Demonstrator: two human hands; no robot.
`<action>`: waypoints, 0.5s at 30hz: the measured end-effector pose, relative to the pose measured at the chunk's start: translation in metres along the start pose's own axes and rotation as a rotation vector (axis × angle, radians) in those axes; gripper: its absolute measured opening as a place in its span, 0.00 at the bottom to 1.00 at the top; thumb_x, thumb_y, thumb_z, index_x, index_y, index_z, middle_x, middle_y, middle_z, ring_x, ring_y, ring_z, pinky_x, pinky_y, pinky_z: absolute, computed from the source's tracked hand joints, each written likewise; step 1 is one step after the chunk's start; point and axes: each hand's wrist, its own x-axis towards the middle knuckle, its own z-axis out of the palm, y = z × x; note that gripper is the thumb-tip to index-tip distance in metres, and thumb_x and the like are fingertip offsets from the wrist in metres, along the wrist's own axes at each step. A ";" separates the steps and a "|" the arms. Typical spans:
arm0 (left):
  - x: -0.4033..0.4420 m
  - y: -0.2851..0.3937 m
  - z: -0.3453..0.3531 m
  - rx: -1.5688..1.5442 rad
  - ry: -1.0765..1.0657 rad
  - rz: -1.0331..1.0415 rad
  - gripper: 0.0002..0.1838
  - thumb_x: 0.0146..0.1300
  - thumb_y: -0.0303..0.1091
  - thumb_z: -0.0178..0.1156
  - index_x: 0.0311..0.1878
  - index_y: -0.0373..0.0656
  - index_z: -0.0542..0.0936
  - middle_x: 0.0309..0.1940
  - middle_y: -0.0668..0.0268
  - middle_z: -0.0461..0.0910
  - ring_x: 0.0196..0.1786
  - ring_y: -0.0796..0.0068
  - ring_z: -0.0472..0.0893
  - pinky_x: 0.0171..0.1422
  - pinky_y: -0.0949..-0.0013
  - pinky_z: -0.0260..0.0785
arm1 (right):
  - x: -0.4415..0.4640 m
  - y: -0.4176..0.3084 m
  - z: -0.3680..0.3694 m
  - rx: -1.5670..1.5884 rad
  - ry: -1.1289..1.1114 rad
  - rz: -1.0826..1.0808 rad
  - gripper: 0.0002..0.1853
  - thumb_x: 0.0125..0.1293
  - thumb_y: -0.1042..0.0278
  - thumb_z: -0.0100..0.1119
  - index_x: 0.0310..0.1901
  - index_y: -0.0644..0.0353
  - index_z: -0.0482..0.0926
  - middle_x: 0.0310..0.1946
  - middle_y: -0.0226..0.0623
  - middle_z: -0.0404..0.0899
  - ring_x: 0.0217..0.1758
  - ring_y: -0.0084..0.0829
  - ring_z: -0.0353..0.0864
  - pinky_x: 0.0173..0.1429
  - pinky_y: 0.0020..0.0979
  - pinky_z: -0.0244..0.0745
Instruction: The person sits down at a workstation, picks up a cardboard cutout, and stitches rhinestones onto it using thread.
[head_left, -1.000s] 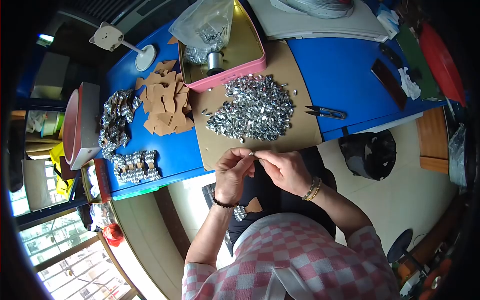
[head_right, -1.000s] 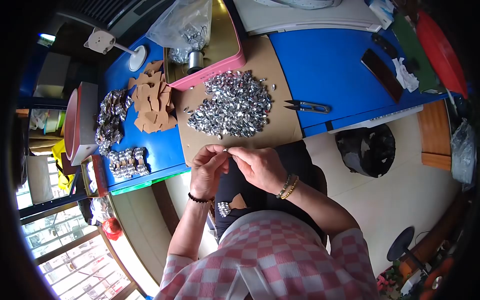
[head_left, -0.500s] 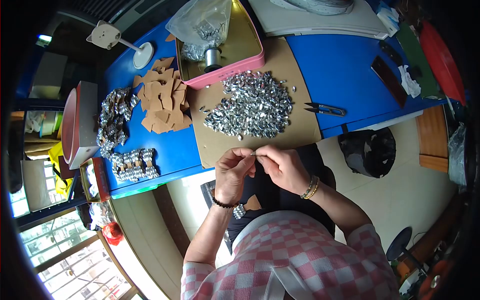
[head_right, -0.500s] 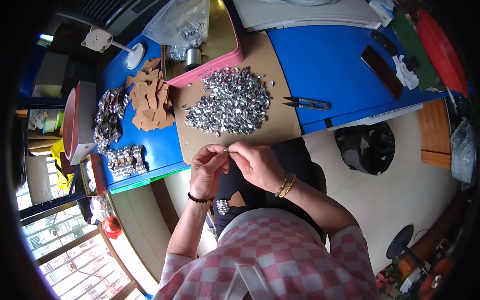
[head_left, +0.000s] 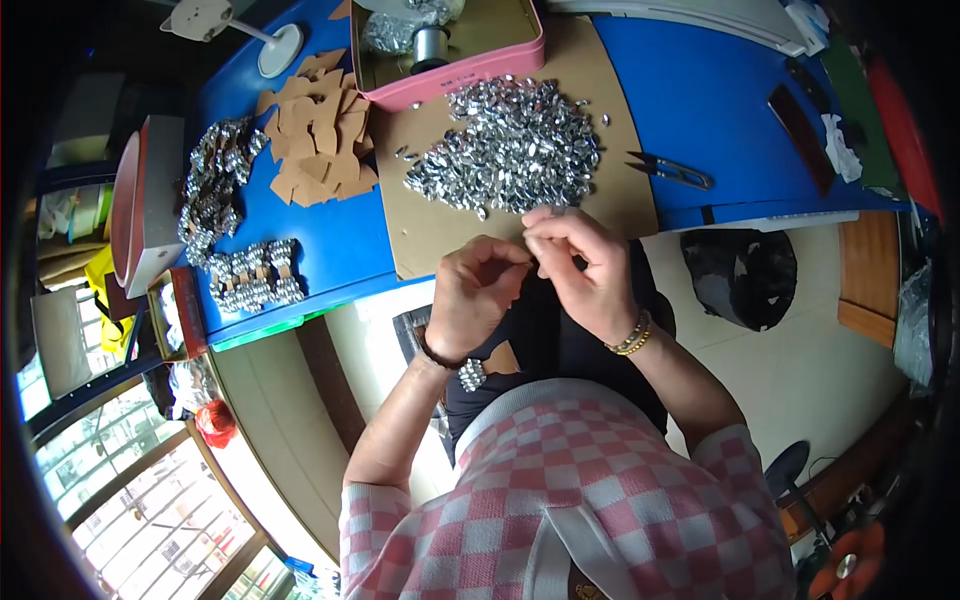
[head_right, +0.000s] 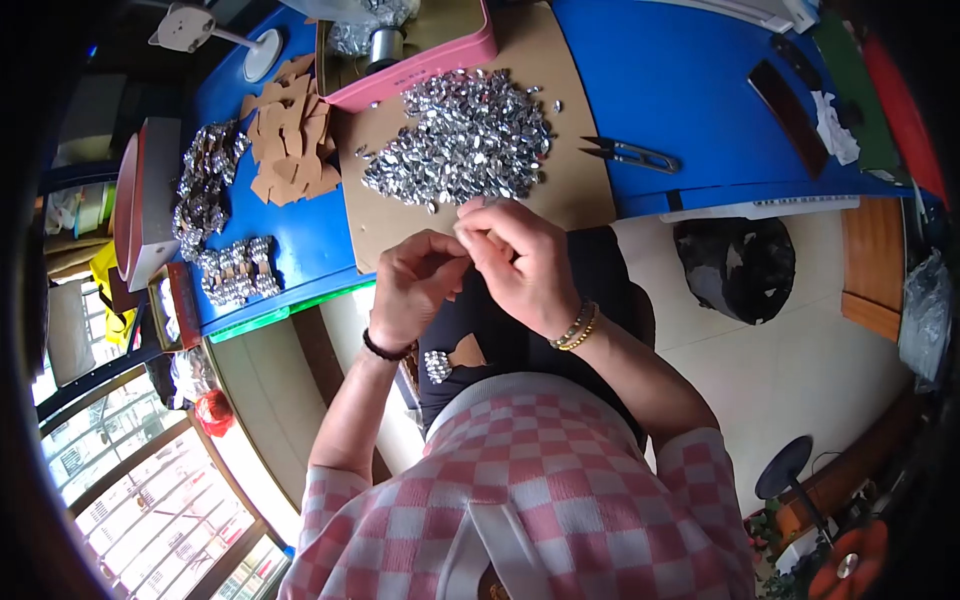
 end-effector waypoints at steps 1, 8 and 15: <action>0.001 -0.002 0.001 0.111 0.096 0.105 0.06 0.52 0.19 0.58 0.35 0.36 0.76 0.25 0.66 0.77 0.25 0.80 0.76 0.27 0.78 0.67 | 0.002 -0.001 -0.001 0.000 0.008 -0.013 0.04 0.64 0.73 0.49 0.38 0.64 0.70 0.27 0.32 0.75 0.20 0.15 0.71 0.24 0.14 0.65; 0.016 -0.004 -0.004 0.696 0.324 0.408 0.09 0.48 0.22 0.60 0.34 0.39 0.75 0.28 0.59 0.74 0.25 0.64 0.76 0.28 0.67 0.68 | 0.003 -0.005 -0.005 0.395 0.008 0.363 0.02 0.62 0.75 0.51 0.33 0.64 0.71 0.22 0.28 0.73 0.18 0.12 0.67 0.21 0.15 0.61; 0.027 -0.010 -0.003 0.850 0.426 0.464 0.07 0.49 0.26 0.59 0.33 0.42 0.74 0.32 0.58 0.74 0.27 0.55 0.76 0.30 0.60 0.68 | -0.003 -0.001 -0.006 -0.019 -0.126 0.237 0.02 0.61 0.76 0.53 0.33 0.64 0.71 0.16 0.29 0.71 0.16 0.14 0.68 0.20 0.19 0.61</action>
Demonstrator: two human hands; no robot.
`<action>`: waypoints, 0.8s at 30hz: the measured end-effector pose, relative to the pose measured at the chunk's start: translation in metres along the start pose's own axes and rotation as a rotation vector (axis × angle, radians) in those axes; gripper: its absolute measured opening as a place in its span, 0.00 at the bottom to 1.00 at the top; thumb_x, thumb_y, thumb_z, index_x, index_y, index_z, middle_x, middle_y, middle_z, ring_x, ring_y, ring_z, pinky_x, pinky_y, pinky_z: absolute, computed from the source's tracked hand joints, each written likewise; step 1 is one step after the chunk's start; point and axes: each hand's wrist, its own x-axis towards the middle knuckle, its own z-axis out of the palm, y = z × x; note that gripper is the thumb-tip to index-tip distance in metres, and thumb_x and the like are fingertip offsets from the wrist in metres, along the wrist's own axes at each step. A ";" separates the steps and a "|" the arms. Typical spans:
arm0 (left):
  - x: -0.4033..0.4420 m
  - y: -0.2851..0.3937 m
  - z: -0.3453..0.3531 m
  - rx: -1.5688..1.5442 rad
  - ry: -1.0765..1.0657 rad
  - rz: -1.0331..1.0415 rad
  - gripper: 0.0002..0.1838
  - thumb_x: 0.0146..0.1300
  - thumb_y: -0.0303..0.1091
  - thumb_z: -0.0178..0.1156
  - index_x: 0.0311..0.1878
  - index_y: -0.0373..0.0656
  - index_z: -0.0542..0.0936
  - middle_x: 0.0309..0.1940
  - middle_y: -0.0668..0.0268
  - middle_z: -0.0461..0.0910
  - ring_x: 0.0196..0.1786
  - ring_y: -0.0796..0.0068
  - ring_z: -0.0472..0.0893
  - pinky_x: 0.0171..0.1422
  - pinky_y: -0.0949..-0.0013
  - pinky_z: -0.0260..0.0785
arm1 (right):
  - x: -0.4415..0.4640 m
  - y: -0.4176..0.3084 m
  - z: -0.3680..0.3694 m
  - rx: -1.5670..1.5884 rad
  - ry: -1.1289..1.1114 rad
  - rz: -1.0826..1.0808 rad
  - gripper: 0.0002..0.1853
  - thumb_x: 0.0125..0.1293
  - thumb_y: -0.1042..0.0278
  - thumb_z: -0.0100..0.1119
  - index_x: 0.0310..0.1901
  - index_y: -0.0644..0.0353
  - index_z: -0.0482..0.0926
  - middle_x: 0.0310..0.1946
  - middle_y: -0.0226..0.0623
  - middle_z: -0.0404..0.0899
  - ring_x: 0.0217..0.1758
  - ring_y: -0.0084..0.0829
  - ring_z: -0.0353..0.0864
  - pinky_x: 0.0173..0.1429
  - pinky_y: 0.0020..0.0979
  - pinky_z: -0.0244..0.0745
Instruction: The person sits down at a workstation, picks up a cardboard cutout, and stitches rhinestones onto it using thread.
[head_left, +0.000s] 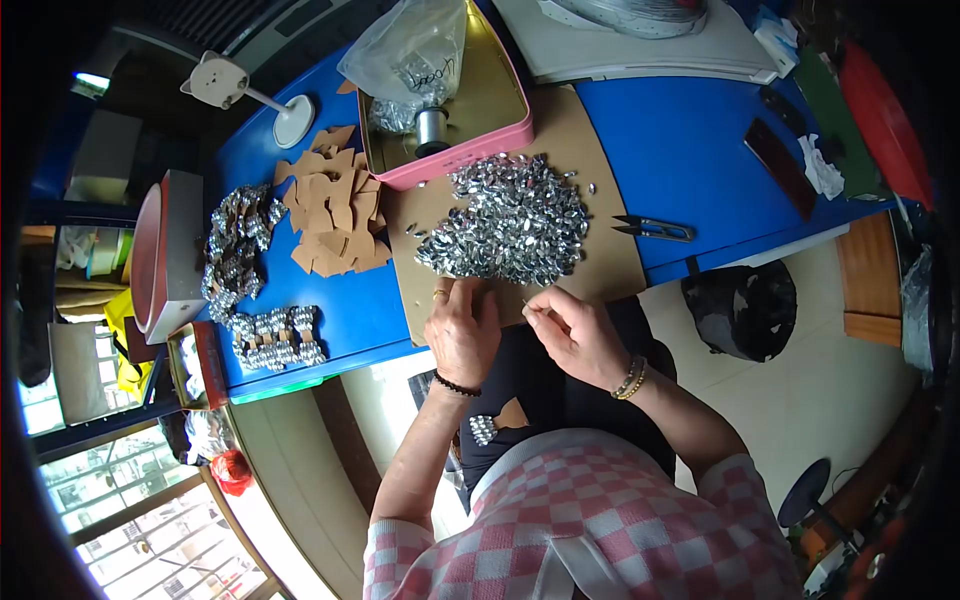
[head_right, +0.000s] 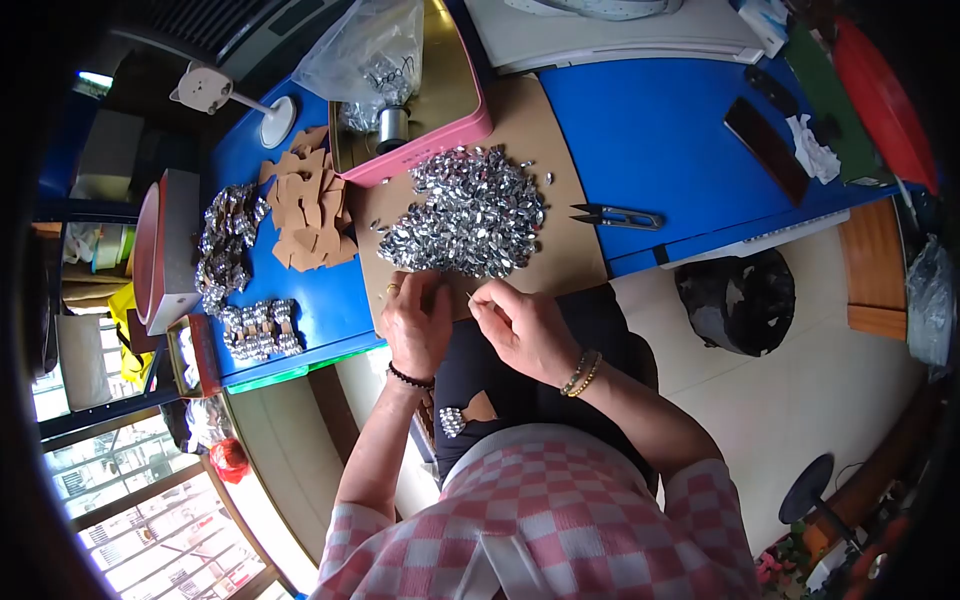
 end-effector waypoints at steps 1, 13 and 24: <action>0.002 0.000 0.000 0.005 0.000 -0.009 0.07 0.49 0.25 0.58 0.33 0.42 0.74 0.31 0.58 0.74 0.27 0.55 0.76 0.30 0.60 0.68 | 0.000 0.000 0.001 -0.054 0.009 -0.038 0.02 0.61 0.76 0.53 0.33 0.64 0.71 0.15 0.31 0.71 0.16 0.15 0.69 0.20 0.20 0.61; -0.002 -0.002 -0.015 -0.869 -0.291 -0.490 0.02 0.59 0.24 0.54 0.35 0.38 0.75 0.29 0.64 0.78 0.25 0.77 0.75 0.27 0.75 0.67 | 0.004 -0.003 0.000 -0.207 0.024 -0.173 0.06 0.58 0.78 0.54 0.38 0.62 0.75 0.21 0.42 0.77 0.23 0.38 0.79 0.24 0.30 0.70; -0.011 -0.001 -0.016 -1.384 -0.410 -0.794 0.05 0.62 0.25 0.51 0.38 0.37 0.75 0.29 0.65 0.78 0.25 0.80 0.74 0.27 0.78 0.66 | 0.000 0.001 0.002 -0.244 0.004 -0.227 0.09 0.57 0.76 0.55 0.41 0.60 0.76 0.23 0.42 0.78 0.25 0.38 0.80 0.26 0.31 0.73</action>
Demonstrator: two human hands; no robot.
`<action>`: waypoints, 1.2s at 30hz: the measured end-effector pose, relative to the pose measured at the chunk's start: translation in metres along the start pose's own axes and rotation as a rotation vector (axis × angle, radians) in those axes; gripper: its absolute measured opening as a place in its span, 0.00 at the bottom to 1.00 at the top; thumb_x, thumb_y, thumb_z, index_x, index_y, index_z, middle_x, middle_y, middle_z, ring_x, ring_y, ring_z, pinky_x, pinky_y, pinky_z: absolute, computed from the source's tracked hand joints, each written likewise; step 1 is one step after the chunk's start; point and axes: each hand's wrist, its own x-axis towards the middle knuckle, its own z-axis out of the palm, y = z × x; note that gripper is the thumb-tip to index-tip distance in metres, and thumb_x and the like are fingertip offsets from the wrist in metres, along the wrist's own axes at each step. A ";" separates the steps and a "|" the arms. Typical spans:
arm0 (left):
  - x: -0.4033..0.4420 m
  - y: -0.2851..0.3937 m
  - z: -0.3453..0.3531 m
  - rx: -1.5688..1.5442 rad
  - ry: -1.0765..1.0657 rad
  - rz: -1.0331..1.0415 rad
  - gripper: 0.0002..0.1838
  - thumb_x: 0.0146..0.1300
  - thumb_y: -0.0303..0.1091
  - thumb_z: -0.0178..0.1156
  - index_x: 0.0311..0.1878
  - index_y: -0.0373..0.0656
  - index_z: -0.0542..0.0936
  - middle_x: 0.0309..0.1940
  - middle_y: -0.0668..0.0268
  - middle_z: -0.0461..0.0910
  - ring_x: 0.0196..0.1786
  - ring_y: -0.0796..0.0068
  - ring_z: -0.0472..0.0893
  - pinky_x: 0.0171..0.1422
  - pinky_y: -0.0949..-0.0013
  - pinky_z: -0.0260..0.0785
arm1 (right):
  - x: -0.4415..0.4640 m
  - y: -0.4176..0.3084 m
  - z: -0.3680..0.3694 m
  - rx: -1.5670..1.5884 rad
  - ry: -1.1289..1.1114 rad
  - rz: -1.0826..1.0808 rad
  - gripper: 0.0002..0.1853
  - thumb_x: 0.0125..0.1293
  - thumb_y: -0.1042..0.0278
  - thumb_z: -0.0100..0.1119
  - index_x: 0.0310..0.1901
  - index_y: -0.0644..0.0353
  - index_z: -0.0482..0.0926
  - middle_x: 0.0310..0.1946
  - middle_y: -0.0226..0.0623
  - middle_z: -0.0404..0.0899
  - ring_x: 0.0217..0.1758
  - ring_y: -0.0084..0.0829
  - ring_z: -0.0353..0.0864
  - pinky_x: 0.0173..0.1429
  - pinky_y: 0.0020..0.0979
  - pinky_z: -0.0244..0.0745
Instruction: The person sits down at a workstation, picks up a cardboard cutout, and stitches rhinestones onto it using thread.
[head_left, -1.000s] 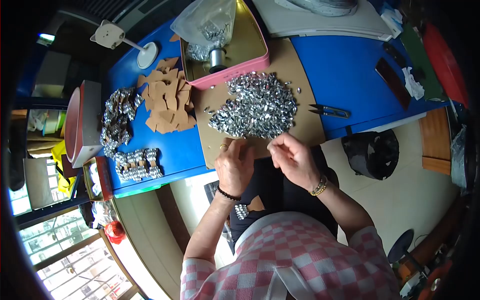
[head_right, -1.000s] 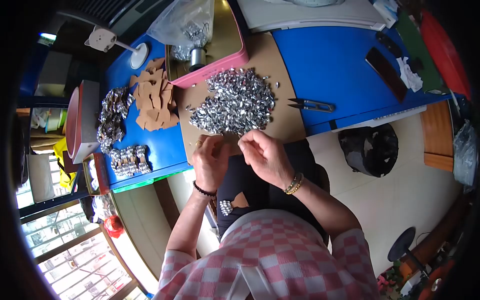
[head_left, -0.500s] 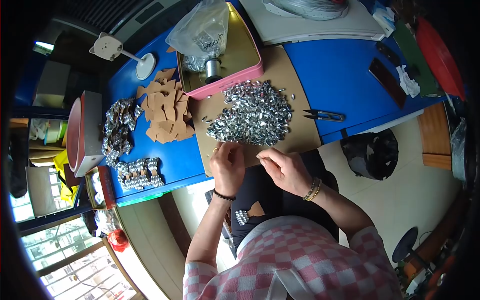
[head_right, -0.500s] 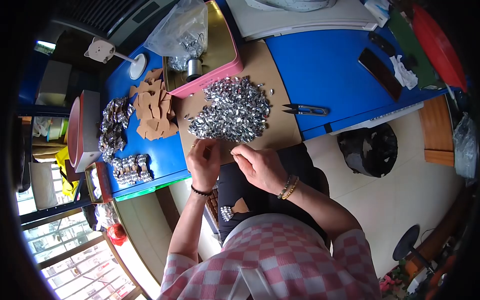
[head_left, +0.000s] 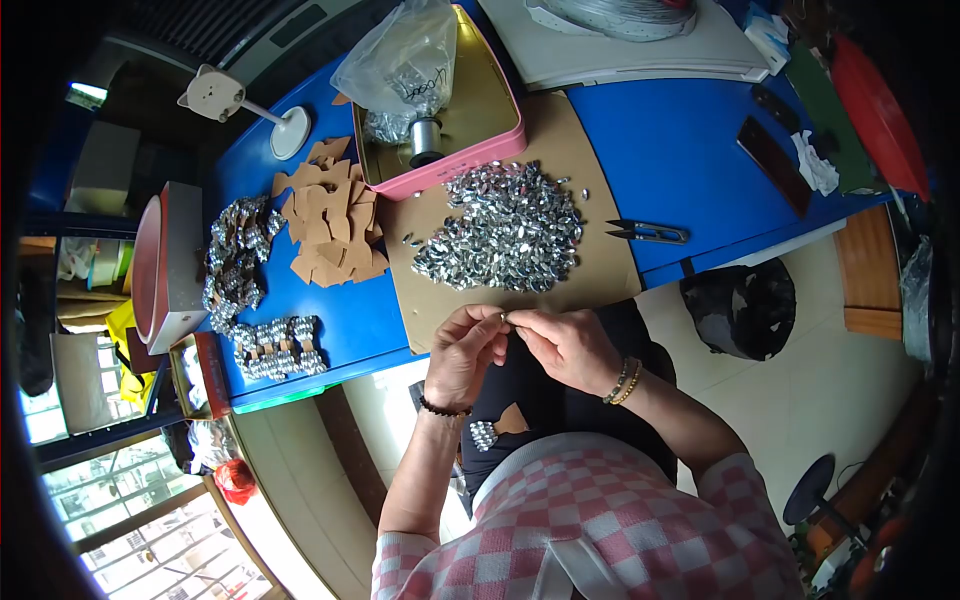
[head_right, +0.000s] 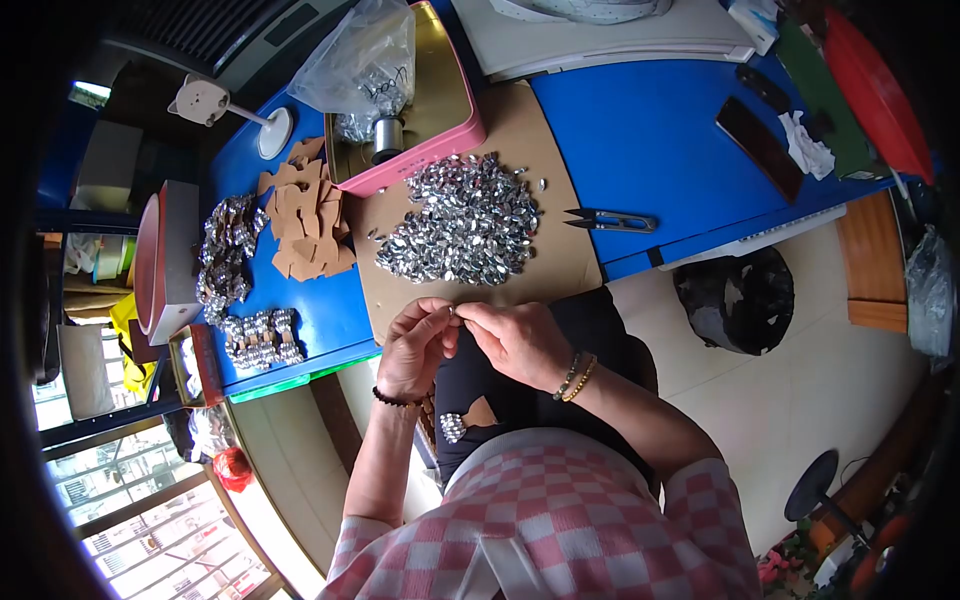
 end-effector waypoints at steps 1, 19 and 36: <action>0.000 0.000 0.000 -0.004 0.007 0.001 0.05 0.62 0.25 0.51 0.38 0.37 0.75 0.29 0.65 0.78 0.25 0.80 0.74 0.28 0.78 0.66 | 0.000 0.000 0.000 -0.010 -0.003 -0.008 0.09 0.57 0.76 0.55 0.41 0.60 0.76 0.24 0.42 0.78 0.25 0.38 0.80 0.27 0.31 0.74; -0.006 -0.004 0.014 0.146 0.050 0.078 0.04 0.60 0.23 0.54 0.37 0.35 0.77 0.26 0.68 0.77 0.25 0.82 0.75 0.28 0.80 0.69 | 0.005 -0.009 -0.005 0.494 -0.122 0.426 0.03 0.61 0.76 0.52 0.34 0.63 0.69 0.19 0.35 0.73 0.19 0.19 0.72 0.23 0.24 0.68; 0.025 0.021 0.007 1.332 0.216 0.806 0.10 0.49 0.16 0.54 0.34 0.39 0.77 0.29 0.60 0.74 0.24 0.69 0.76 0.26 0.71 0.68 | 0.011 -0.007 -0.012 0.634 0.067 0.342 0.04 0.65 0.73 0.47 0.33 0.63 0.68 0.22 0.29 0.71 0.19 0.14 0.68 0.22 0.17 0.64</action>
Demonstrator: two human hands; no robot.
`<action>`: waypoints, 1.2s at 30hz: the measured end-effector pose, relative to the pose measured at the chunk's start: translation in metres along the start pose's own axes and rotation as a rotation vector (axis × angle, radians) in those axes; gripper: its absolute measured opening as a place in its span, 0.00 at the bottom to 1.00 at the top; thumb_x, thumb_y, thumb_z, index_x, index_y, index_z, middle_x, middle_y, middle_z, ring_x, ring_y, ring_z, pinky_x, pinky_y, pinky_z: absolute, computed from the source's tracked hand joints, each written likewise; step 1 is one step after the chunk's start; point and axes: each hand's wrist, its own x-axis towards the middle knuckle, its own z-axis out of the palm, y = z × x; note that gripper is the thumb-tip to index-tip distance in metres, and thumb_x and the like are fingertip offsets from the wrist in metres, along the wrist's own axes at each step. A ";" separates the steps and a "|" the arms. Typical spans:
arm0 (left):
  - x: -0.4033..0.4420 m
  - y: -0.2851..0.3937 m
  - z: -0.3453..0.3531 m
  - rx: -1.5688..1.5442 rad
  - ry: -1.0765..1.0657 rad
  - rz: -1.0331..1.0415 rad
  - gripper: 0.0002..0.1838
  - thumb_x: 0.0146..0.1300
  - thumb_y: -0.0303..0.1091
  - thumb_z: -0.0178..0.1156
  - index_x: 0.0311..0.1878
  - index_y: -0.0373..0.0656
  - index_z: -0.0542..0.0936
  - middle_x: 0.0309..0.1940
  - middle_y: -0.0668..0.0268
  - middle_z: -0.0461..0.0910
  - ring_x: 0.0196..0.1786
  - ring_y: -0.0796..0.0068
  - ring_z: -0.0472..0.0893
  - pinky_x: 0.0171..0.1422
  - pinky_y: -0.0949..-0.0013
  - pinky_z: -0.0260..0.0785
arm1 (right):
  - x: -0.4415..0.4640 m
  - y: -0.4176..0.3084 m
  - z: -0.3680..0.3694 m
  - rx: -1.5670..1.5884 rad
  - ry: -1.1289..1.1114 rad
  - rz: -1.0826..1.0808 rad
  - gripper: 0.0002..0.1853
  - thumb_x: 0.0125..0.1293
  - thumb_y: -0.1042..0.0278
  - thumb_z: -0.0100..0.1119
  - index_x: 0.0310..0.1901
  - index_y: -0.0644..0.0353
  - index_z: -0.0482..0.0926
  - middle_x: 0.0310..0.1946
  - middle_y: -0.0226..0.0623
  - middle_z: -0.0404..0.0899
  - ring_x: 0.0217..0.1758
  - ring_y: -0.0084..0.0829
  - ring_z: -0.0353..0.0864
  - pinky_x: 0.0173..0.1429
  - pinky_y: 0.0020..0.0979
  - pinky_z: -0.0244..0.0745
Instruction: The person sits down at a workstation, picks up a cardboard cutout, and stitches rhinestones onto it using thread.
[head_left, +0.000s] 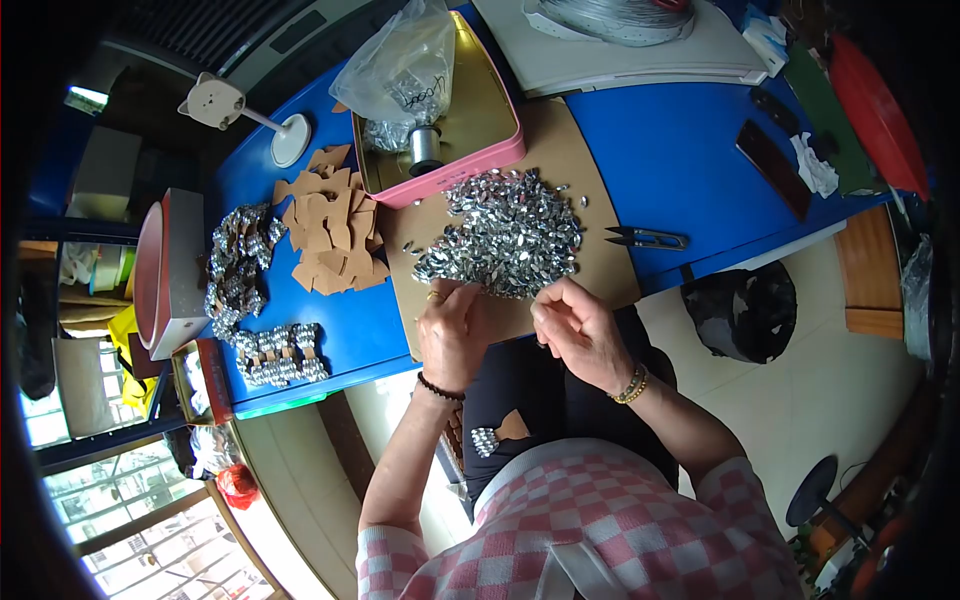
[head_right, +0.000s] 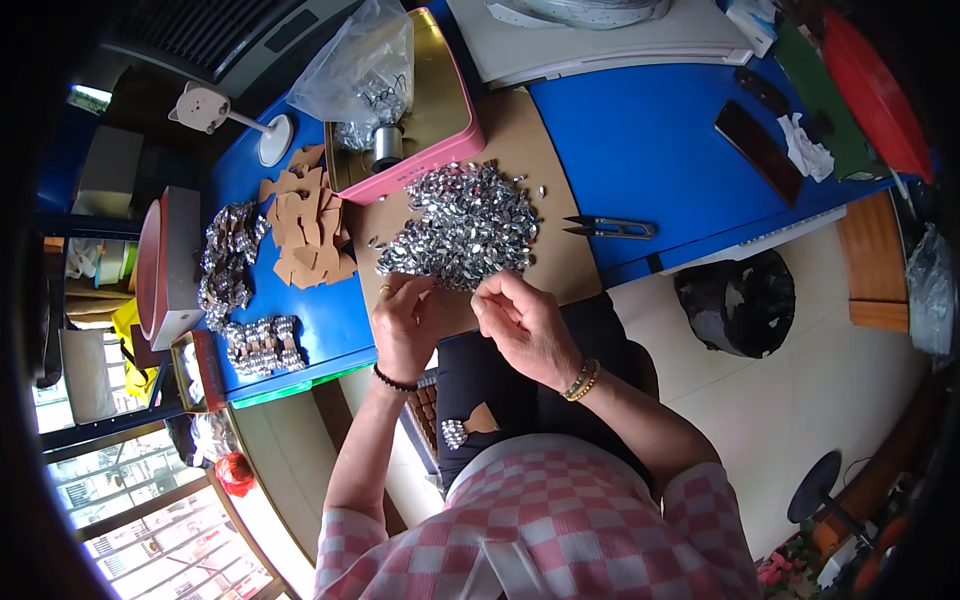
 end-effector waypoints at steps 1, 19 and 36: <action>0.002 -0.007 0.003 0.043 0.019 0.052 0.09 0.48 0.16 0.54 0.33 0.39 0.77 0.29 0.60 0.74 0.24 0.67 0.76 0.26 0.70 0.68 | -0.001 0.003 0.000 -0.024 0.002 -0.019 0.04 0.65 0.74 0.47 0.32 0.63 0.67 0.22 0.29 0.71 0.19 0.14 0.68 0.22 0.17 0.64; -0.031 0.017 0.004 -1.169 -0.102 -0.723 0.03 0.62 0.25 0.53 0.37 0.36 0.75 0.26 0.67 0.77 0.24 0.80 0.74 0.26 0.77 0.69 | -0.009 0.014 0.005 -0.583 -0.002 -0.337 0.07 0.56 0.78 0.54 0.37 0.61 0.74 0.19 0.38 0.75 0.21 0.30 0.78 0.24 0.27 0.70; -0.045 0.028 0.006 -1.114 0.114 -0.699 0.03 0.59 0.21 0.55 0.36 0.35 0.76 0.26 0.62 0.79 0.26 0.77 0.79 0.32 0.73 0.75 | -0.013 0.013 0.008 -0.597 -0.011 -0.381 0.09 0.56 0.75 0.55 0.40 0.59 0.77 0.27 0.39 0.80 0.28 0.37 0.80 0.30 0.32 0.75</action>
